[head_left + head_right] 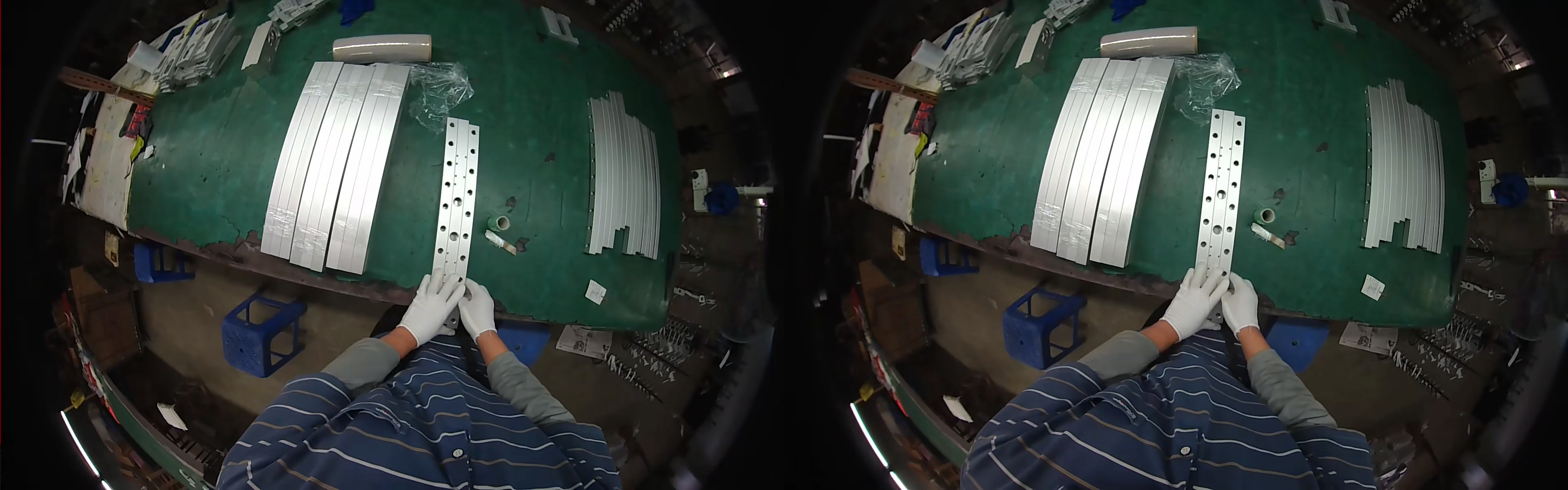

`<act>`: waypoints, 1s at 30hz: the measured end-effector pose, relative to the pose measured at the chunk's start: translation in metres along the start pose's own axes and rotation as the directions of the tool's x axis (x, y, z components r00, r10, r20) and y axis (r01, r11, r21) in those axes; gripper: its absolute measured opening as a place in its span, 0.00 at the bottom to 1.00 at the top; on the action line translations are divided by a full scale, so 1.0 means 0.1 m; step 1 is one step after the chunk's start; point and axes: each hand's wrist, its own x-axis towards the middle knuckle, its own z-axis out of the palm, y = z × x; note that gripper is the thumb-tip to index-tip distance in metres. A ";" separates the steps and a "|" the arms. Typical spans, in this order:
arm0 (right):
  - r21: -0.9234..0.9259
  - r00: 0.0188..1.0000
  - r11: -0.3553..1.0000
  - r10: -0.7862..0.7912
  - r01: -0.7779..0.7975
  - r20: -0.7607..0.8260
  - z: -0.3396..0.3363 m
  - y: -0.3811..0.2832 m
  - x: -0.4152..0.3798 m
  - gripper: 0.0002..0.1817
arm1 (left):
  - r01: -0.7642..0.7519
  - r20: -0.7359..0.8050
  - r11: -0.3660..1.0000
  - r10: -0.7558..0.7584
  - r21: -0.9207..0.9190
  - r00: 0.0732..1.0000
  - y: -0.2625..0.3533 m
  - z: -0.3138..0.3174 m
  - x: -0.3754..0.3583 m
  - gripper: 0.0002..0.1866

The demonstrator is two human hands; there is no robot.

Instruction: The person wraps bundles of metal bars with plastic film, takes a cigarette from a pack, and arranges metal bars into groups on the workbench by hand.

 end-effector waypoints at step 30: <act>-0.267 0.744 0.890 0.113 -0.371 -0.658 -2.67 1.14 1.49 0.37 | 0.130 0.098 0.980 -0.145 0.148 0.984 0.24 -0.12 0.21 0.51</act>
